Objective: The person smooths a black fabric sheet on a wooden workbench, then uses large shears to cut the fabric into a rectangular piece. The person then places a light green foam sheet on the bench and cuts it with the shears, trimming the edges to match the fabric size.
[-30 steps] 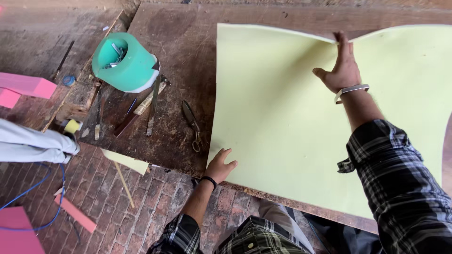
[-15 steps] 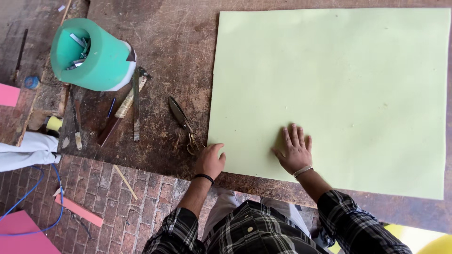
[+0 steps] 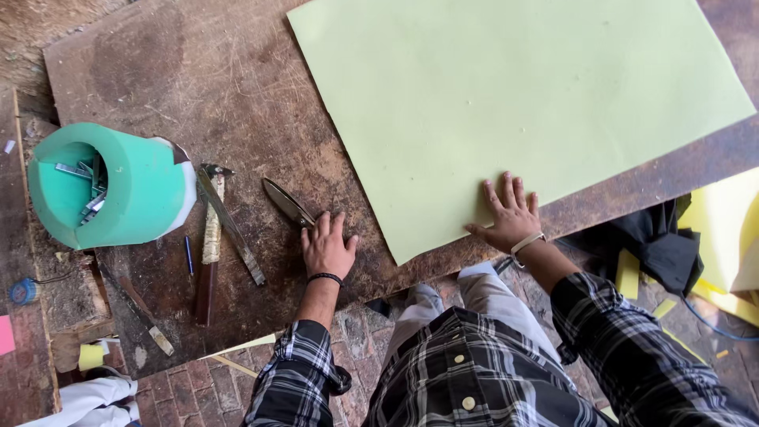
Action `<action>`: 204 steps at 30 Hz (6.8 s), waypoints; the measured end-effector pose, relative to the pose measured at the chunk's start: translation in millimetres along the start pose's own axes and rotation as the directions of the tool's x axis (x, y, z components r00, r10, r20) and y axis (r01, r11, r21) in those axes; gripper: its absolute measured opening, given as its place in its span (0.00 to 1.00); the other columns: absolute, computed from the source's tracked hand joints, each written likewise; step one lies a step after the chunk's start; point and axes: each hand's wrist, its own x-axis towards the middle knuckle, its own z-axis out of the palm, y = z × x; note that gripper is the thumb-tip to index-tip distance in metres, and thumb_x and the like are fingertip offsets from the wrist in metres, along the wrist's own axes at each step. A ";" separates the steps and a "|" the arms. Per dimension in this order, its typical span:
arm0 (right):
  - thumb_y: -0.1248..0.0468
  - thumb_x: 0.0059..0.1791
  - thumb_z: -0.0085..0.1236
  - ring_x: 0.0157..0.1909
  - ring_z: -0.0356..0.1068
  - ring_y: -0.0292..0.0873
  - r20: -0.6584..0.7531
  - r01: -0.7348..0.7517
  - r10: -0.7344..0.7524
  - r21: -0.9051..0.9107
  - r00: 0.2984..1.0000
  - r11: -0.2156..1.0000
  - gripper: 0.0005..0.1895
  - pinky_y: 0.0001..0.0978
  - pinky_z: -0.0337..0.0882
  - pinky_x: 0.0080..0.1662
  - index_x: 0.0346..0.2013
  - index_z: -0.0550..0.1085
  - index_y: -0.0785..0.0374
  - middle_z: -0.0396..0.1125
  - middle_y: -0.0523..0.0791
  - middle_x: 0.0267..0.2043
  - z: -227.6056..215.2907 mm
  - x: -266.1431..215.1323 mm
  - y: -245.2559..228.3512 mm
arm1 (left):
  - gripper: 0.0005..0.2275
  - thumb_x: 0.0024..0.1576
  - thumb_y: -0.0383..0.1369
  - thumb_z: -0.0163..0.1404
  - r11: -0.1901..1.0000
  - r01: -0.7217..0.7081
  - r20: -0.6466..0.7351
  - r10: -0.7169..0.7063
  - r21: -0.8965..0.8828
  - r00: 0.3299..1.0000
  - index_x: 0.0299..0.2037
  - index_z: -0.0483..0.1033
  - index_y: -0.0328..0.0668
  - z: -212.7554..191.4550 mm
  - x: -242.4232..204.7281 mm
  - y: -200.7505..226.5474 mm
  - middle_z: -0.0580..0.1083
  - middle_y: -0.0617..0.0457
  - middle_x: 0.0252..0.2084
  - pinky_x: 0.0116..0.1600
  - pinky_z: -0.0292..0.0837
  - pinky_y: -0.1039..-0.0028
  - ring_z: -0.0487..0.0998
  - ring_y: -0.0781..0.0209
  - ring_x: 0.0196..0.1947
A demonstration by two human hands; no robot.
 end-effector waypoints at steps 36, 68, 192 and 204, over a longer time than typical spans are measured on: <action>0.44 0.50 0.59 0.77 0.48 0.51 0.479 0.432 -0.351 -0.066 0.804 0.899 0.48 0.40 0.58 0.71 0.77 0.42 0.44 0.21 0.53 0.81 -65.8 -43.3 34.6 | 0.36 0.63 0.61 0.30 0.953 -0.298 0.005 0.298 0.049 0.954 0.77 0.39 0.56 13.0 46.0 201.8 0.37 0.43 0.80 0.77 0.28 0.51 0.38 0.45 0.79; 0.34 0.53 0.42 0.80 0.32 0.48 -0.132 0.810 -0.822 -0.139 0.554 0.569 0.39 0.57 0.31 0.72 0.75 0.50 0.39 0.34 0.44 0.81 -66.8 100.9 38.5 | 0.21 0.63 0.35 0.40 0.966 0.073 -0.501 -0.192 -0.248 0.844 0.68 0.65 0.50 59.0 85.8 193.3 0.61 0.51 0.74 0.75 0.47 0.53 0.58 0.51 0.74; 0.25 0.53 0.26 0.82 0.24 0.55 -0.489 -0.209 0.321 0.271 0.811 0.940 0.55 0.54 0.26 0.74 0.78 0.36 0.63 0.26 0.55 0.82 -109.5 141.8 353.2 | 0.21 0.49 0.38 0.55 0.964 0.037 -0.490 -0.167 -0.264 0.855 0.54 0.70 0.49 -0.8 269.4 319.6 0.64 0.47 0.64 0.66 0.54 0.51 0.61 0.44 0.64; 0.28 0.49 0.31 0.82 0.24 0.54 -0.259 -0.267 0.339 0.275 0.904 0.924 0.55 0.52 0.29 0.74 0.78 0.39 0.61 0.27 0.54 0.82 -41.6 48.9 335.9 | 0.36 0.61 0.53 0.43 0.968 -0.244 -0.179 0.229 -0.065 0.957 0.77 0.44 0.48 59.4 65.1 297.5 0.42 0.43 0.79 0.77 0.29 0.50 0.40 0.45 0.78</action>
